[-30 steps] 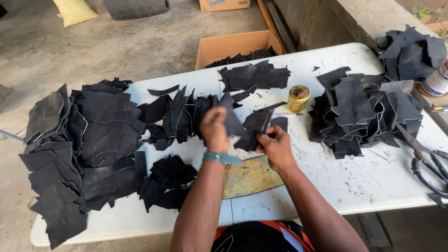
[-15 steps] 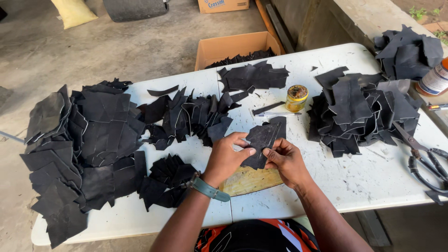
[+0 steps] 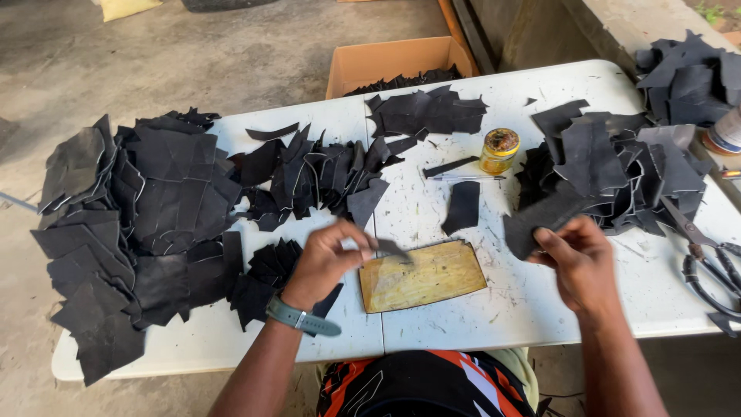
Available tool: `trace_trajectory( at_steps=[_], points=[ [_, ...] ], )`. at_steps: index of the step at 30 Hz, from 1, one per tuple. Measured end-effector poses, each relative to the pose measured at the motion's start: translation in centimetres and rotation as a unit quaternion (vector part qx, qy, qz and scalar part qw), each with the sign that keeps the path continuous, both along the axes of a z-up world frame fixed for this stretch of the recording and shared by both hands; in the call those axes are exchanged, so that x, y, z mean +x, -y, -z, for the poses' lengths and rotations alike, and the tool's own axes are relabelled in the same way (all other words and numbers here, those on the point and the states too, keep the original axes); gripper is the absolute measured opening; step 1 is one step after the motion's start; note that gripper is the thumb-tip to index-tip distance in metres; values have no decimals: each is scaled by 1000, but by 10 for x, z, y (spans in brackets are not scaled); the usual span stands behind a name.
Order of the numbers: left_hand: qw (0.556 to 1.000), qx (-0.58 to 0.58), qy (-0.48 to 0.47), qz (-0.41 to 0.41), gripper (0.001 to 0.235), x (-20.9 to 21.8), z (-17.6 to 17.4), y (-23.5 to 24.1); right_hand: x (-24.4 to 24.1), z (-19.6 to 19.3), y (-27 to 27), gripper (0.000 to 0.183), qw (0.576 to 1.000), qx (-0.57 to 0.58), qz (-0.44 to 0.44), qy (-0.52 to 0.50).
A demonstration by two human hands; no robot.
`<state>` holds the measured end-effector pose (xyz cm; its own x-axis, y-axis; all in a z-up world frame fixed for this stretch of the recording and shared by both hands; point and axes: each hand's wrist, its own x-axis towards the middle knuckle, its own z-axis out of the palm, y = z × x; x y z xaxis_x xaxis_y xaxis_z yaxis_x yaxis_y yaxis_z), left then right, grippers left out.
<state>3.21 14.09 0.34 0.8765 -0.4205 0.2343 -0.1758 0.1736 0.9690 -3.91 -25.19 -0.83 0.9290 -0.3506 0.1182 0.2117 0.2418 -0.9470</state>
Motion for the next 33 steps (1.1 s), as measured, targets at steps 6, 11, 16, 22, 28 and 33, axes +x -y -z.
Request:
trace_trajectory(
  at_steps=[6,11,16,22,28,33],
  points=[
    [949,312,-48,-20,32,-32,17,-17,-37,-18,-27,17,784,-603,81,-122],
    [881,443,9,-166,71,-47,7,0,-32,-28,-24,51,824,-544,-69,-142],
    [851,493,-1,-181,89,-40,6,4,-25,-14,5,56,847,-499,-68,-172],
    [852,512,22,-109,79,-32,4,9,-21,-3,-1,34,761,-633,-96,-101],
    [873,477,-36,-96,66,-31,5,14,-17,-4,3,63,783,-587,-100,-180],
    [891,402,56,-203,70,-23,-3,10,-3,-9,11,24,851,-441,-185,-218]
  ],
)
